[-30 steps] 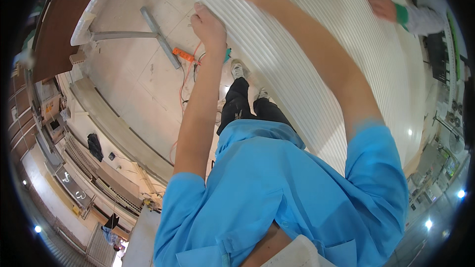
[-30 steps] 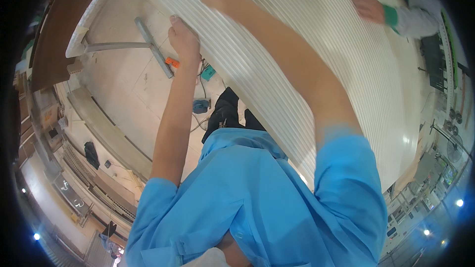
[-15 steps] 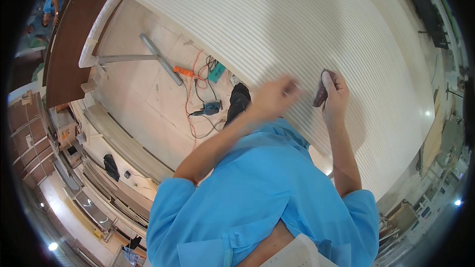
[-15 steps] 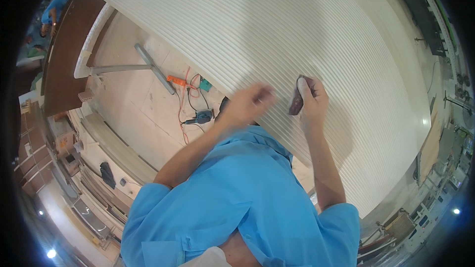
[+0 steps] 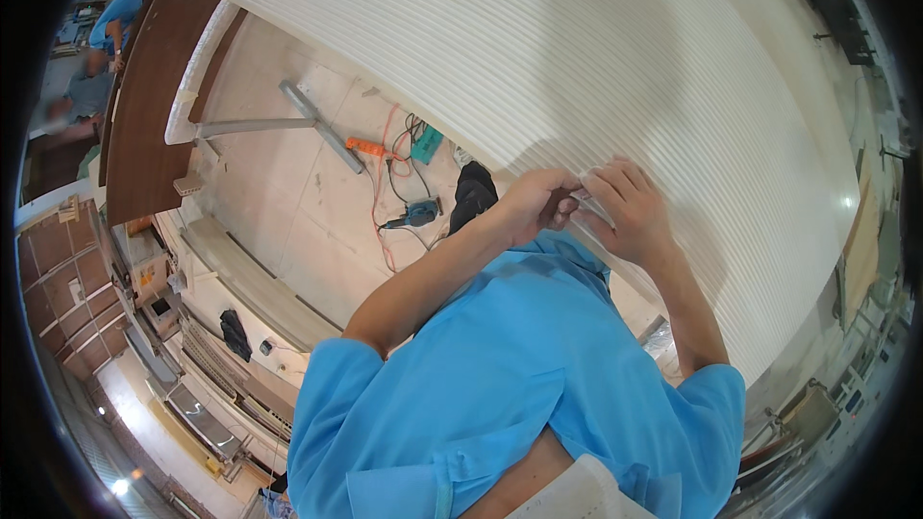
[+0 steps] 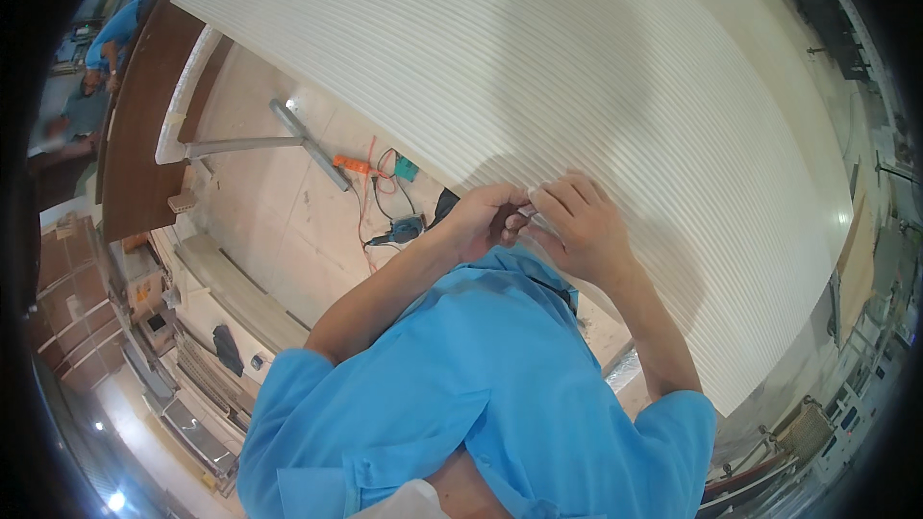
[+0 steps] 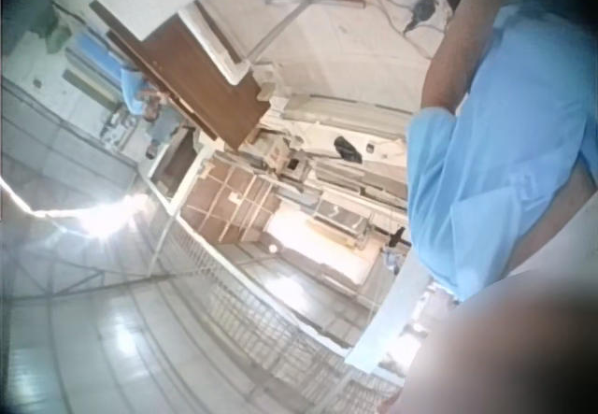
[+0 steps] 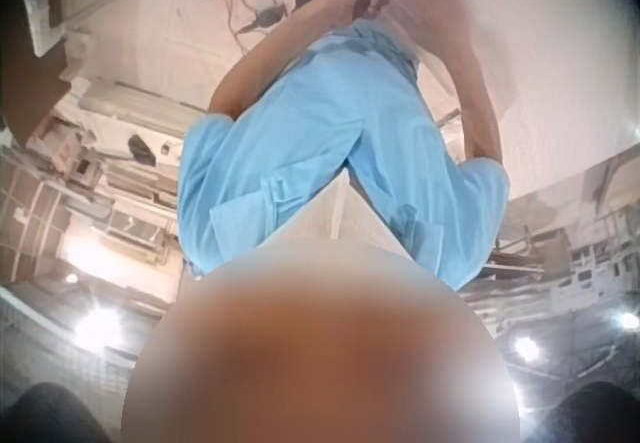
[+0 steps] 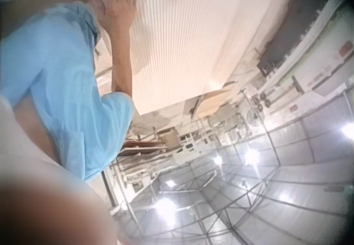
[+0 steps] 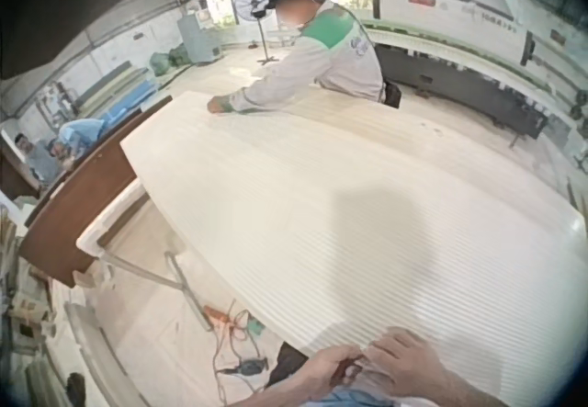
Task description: The person sands a large white ribbed panel on a workbench using a sanding block. They move the block back and forth across the surface, occasionally repositioning their hands and the panel to reach different areas.
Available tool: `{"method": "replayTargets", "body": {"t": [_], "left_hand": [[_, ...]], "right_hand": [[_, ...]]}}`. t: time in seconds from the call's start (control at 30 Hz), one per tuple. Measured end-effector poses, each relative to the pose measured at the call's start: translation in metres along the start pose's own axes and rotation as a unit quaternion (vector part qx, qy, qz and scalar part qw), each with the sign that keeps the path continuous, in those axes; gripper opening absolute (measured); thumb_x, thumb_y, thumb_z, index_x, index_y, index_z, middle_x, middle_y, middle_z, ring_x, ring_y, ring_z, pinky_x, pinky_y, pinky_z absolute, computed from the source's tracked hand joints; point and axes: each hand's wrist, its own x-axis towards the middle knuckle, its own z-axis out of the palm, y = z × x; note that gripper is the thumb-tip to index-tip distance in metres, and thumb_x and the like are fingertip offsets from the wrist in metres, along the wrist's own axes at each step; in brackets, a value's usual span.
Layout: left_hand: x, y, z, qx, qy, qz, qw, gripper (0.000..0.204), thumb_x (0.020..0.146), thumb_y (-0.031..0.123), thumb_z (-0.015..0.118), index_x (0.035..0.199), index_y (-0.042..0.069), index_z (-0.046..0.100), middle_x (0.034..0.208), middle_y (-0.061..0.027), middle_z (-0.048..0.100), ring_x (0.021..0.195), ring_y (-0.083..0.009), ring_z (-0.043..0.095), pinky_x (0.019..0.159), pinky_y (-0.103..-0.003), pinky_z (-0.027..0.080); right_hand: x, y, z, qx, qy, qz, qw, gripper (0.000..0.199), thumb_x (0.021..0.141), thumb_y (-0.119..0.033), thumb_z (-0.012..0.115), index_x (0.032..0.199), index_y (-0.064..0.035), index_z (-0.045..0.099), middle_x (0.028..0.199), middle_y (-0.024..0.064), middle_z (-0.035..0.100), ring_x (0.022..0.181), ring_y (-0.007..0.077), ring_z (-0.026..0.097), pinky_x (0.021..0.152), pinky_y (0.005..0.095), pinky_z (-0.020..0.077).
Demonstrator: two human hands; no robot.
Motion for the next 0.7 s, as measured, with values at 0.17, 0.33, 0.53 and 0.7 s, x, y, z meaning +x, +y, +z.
{"method": "replayTargets", "body": {"t": [0.17, 0.33, 0.53, 0.7], "left_hand": [[0.002, -0.004, -0.006, 0.125, -0.042, 0.098, 0.986, 0.036, 0.102, 0.036, 0.050, 0.085, 0.008, 0.065, 0.067, 0.0005, 0.050, 0.060, -0.0113, 0.047, 0.057, -0.027, 0.038], [-0.012, 0.023, -0.023, 0.180, 0.072, 0.197, 0.961, 0.037, 0.103, 0.037, 0.050, 0.090, 0.008, 0.067, 0.072, 0.0001, 0.057, 0.064, -0.0102, 0.053, 0.059, -0.026, 0.043], [-0.049, 0.103, -0.118, 0.166, 0.281, 0.465, 0.823, 0.022, 0.100, 0.027, 0.061, 0.093, 0.006, 0.066, 0.076, 0.0008, 0.058, 0.069, -0.0083, 0.054, 0.064, -0.025, 0.044], [-0.059, 0.182, -0.236, 0.125, 0.508, 0.571, 0.632, 0.023, 0.099, 0.024, 0.063, 0.098, 0.001, 0.061, 0.085, -0.0024, 0.058, 0.077, -0.0102, 0.054, 0.070, -0.025, 0.045]], "right_hand": [[0.004, 0.003, 0.016, 0.087, -0.004, 0.082, 0.993, 0.022, 0.081, -0.008, 0.075, 0.101, -0.0079, 0.065, 0.098, 0.0075, 0.063, 0.092, 0.0293, 0.062, 0.078, 0.0436, 0.0496], [0.026, 0.005, 0.028, 0.235, 0.032, 0.209, 0.949, 0.009, 0.089, -0.005, 0.069, 0.097, -0.0033, 0.065, 0.091, 0.0108, 0.063, 0.085, 0.0317, 0.063, 0.074, 0.0421, 0.0503], [0.057, 0.029, 0.039, 0.105, 0.059, 0.258, 0.959, 0.010, 0.094, -0.009, 0.064, 0.097, 0.0007, 0.063, 0.093, 0.0152, 0.067, 0.089, 0.0316, 0.065, 0.073, 0.0385, 0.0513], [0.056, 0.046, 0.038, -0.005, 0.004, 0.214, 0.977, 0.012, 0.093, -0.011, 0.066, 0.091, -0.0011, 0.060, 0.090, 0.0157, 0.064, 0.087, 0.0346, 0.063, 0.071, 0.0438, 0.0500]]}}
